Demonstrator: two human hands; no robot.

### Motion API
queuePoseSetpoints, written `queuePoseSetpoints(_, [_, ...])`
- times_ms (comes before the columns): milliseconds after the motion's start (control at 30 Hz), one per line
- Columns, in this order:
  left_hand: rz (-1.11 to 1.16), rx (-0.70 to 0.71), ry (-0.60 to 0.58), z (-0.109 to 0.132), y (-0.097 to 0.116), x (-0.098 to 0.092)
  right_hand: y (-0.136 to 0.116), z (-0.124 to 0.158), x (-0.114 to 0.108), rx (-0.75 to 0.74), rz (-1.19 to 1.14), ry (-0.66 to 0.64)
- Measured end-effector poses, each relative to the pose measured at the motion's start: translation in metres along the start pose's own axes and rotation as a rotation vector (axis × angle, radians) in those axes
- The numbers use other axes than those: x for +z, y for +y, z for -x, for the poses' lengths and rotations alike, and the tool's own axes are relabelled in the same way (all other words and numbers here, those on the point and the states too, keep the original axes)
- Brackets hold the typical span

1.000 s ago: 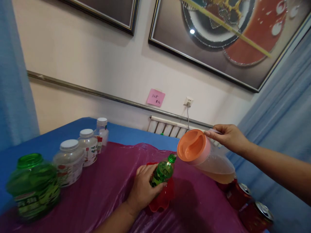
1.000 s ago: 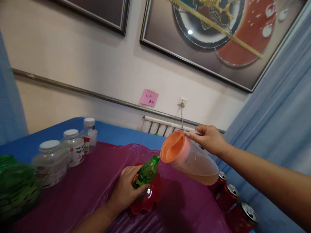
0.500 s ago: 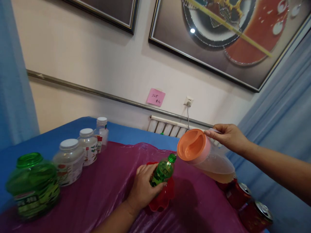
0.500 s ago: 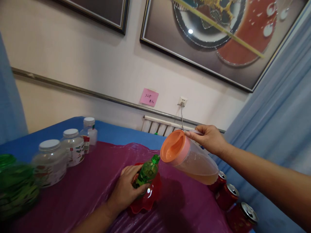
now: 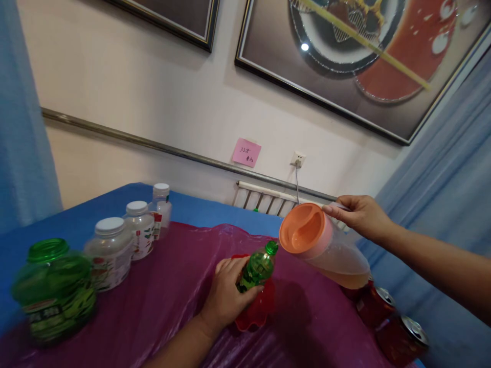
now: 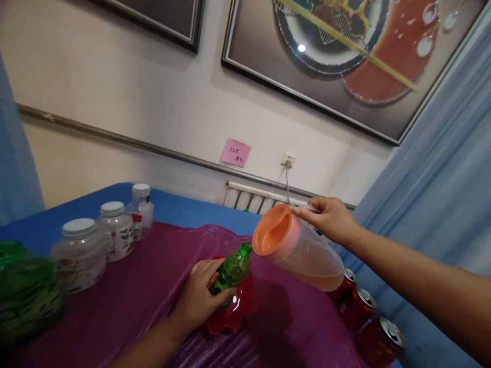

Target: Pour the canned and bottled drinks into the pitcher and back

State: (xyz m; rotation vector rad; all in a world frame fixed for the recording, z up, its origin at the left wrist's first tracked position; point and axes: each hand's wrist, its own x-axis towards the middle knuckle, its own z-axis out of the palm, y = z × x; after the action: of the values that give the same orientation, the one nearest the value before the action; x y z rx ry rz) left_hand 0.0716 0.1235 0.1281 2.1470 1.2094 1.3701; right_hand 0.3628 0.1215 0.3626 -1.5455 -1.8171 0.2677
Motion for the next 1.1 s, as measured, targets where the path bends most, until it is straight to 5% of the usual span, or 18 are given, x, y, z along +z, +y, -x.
queuePoseSetpoints(700, [-0.004, 0.002, -0.001, 0.001, 0.000, -0.001, 0.010, 0.014, 0.010, 0.059, -0.115, 0.028])
queuePoseSetpoints(867, [0.000, -0.005, 0.006, 0.000, -0.001, 0.001, 0.040, 0.039, 0.018, 0.151, -0.337, 0.098])
queuePoseSetpoints(1100, [0.144, -0.191, 0.050, -0.006, -0.010, 0.005, 0.102, 0.105, 0.049, 0.367, -0.913, 0.396])
